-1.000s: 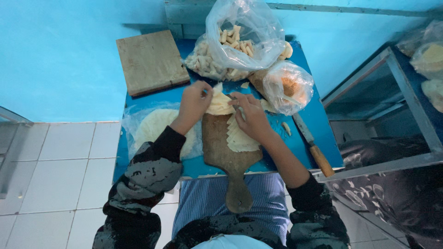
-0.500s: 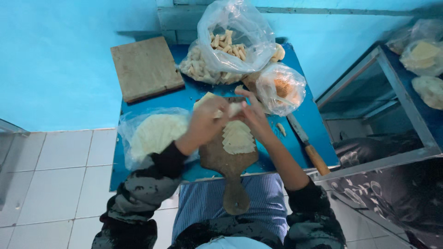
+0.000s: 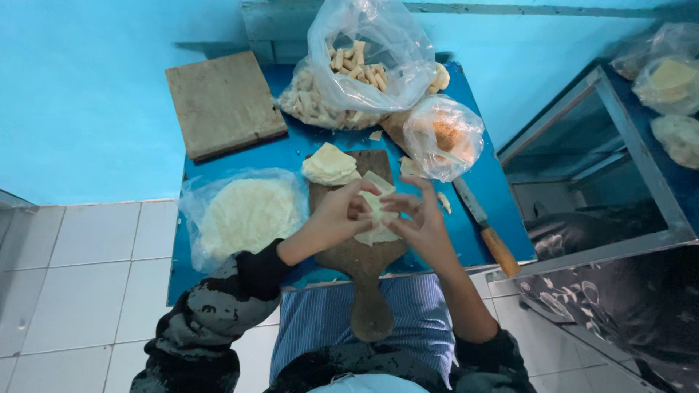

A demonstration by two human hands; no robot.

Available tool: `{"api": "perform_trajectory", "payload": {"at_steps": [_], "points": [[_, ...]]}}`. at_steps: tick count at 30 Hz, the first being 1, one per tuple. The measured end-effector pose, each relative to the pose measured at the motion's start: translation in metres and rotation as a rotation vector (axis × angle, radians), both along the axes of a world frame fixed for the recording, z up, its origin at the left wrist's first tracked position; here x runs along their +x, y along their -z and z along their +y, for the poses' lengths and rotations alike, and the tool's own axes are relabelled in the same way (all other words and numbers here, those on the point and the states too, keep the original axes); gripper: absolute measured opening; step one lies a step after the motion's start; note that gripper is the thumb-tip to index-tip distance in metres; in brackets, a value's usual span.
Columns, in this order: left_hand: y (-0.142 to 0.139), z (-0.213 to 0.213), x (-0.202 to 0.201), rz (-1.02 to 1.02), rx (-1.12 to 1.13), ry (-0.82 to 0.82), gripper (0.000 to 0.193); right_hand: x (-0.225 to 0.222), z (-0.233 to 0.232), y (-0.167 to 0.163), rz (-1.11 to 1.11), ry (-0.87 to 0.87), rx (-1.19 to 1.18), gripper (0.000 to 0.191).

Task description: The person folds small square dough wrappers one at a time on a wooden paddle board, pressing each fold closed and placing the folded piece onto a growing stack on the board. They occasionally reach into a plastic bag of filling and continue folding more pieces.

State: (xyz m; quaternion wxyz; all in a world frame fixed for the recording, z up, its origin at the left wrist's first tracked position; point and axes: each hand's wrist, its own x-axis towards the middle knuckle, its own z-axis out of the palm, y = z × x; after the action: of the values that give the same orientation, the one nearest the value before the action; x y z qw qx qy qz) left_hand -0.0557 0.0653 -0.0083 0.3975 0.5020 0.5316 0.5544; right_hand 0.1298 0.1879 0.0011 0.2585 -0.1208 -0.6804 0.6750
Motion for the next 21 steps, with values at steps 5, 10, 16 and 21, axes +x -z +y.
{"api": "perform_trajectory", "payload": {"at_steps": [5,10,16,21], "points": [[-0.01,-0.004,0.004,-0.049,0.129,0.028,0.034,0.015,-0.003,0.016,-0.074,0.024,-0.204,0.067],[-0.02,-0.01,0.01,0.228,-0.024,-0.104,0.034,0.008,0.006,0.019,0.001,0.025,-0.115,0.059],[-0.021,-0.013,0.015,0.497,0.093,-0.088,0.048,0.011,-0.011,0.01,-0.256,0.185,0.302,0.06],[-0.019,-0.017,0.018,0.537,0.105,-0.076,0.06,0.016,-0.022,0.006,-0.268,0.245,0.4,0.06]]}}
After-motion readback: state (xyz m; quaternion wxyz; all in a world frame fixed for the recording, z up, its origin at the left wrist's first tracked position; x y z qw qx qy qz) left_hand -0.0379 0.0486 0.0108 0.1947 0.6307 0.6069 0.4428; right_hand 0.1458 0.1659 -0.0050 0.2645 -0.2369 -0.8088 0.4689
